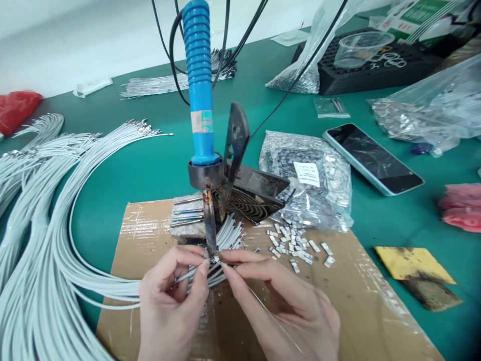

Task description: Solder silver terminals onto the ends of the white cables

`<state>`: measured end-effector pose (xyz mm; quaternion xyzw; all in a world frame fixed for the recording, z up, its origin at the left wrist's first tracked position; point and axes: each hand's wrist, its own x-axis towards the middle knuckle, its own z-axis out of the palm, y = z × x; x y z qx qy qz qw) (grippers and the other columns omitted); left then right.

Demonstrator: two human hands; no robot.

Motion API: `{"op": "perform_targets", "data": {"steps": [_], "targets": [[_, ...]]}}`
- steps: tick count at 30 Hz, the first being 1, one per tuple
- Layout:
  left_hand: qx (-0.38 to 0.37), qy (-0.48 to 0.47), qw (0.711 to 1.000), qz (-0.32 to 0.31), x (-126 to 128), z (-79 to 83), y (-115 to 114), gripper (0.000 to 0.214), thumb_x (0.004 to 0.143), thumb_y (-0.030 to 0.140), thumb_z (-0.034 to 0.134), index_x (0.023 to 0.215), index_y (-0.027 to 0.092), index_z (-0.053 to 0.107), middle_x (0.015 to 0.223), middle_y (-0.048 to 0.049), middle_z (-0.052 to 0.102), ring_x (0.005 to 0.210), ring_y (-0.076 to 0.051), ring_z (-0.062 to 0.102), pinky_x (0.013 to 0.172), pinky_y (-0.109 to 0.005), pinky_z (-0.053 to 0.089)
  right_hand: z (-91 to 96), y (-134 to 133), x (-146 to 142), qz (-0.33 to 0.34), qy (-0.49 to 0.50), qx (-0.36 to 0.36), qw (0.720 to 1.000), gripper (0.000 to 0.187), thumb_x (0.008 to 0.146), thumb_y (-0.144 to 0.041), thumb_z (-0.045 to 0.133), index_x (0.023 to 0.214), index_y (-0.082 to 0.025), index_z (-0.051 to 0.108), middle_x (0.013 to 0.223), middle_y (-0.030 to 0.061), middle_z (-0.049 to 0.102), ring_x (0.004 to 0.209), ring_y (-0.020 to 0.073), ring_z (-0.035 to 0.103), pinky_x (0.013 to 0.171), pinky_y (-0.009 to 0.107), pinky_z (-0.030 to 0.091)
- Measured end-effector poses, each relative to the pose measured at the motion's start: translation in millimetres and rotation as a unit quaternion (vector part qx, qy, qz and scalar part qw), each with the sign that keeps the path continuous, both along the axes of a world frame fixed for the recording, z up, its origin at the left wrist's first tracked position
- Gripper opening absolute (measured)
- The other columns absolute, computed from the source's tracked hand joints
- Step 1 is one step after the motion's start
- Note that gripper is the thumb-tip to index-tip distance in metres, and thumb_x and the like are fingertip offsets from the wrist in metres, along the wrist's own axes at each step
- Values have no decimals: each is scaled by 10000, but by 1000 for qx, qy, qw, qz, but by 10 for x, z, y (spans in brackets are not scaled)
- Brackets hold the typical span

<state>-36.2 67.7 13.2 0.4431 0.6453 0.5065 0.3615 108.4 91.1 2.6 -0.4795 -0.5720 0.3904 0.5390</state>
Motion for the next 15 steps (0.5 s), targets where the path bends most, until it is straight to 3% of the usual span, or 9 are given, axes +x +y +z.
{"op": "perform_targets", "data": {"steps": [6,9,15], "targets": [[-11,-18,996,92,155,71,18,139,786,144,746,681,234,734,819,-5,763,778,-140,711,649,-129,552,4,-9,2,5,-2,9,1000,173,867,-128,729,792,-284,717,923,-51,818,752,124,768,769,199,609],[-21,-16,996,86,126,69,30,144,795,150,745,676,230,728,812,-7,757,769,-144,707,681,-150,564,3,-10,0,7,-3,5,1000,175,864,-121,727,775,-270,709,917,-46,818,753,118,767,774,191,602],[-33,-7,999,5,-9,-9,12,125,829,150,750,738,236,750,838,-7,776,721,-127,706,524,-112,495,-11,-19,-9,7,6,-10,1000,168,866,-124,719,759,-253,706,901,-29,818,792,133,775,775,196,596]]}}
